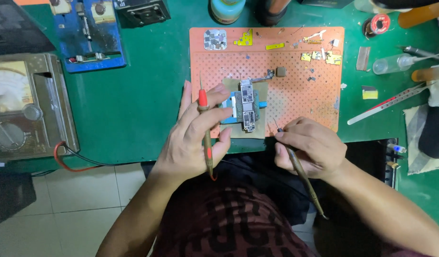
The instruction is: Technician repairing a mobile phone motherboard by inspecting components with tweezers and testing with probes.
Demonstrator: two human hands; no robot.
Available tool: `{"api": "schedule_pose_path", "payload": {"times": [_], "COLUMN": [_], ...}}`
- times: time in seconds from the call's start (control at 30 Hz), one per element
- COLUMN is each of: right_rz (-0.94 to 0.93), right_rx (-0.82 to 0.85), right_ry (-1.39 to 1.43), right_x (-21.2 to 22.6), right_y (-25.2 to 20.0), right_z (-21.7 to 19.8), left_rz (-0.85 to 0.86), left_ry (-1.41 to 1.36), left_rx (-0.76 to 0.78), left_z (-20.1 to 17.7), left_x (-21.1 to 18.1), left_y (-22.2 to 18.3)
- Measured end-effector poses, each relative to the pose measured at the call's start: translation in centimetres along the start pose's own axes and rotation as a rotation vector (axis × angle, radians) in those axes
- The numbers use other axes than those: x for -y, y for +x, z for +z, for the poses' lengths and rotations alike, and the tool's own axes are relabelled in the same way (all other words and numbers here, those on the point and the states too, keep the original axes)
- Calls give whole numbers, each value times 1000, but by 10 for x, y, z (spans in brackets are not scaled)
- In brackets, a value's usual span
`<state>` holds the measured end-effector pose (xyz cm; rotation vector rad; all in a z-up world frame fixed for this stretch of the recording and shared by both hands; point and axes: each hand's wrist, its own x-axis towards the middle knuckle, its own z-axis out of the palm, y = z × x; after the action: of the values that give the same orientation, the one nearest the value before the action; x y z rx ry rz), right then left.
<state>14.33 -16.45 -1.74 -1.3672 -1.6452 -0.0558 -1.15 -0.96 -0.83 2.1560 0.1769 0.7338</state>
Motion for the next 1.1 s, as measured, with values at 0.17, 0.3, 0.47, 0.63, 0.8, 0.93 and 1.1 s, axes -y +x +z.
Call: {"api": "schedule_pose_path", "payload": {"times": [0.17, 0.3, 0.47, 0.63, 0.8, 0.93, 1.1], "right_rz": [32, -5, 90, 96, 45, 103, 92], "right_rx": [131, 348, 438, 451, 295, 162, 131], "right_ry": [52, 173, 356, 209, 60, -217, -294], "right_x": [29, 42, 54, 51, 32, 10, -1], "right_y": [20, 6, -1, 10, 12, 10, 16], "right_z": [-3, 4, 9, -5, -10, -9, -3], "left_rz": [430, 531, -95, -129, -884, -1473, -1658], "left_ry": [39, 15, -571, -150, 381, 686, 729], "left_rx": [56, 154, 514, 457, 746, 751, 574], "left_z": [6, 17, -7, -76, -136, -157, -174], "left_x": [-24, -58, -86, -100, -76, -62, -27], "left_y": [-26, -32, -18, -41, -105, -138, -192]}}
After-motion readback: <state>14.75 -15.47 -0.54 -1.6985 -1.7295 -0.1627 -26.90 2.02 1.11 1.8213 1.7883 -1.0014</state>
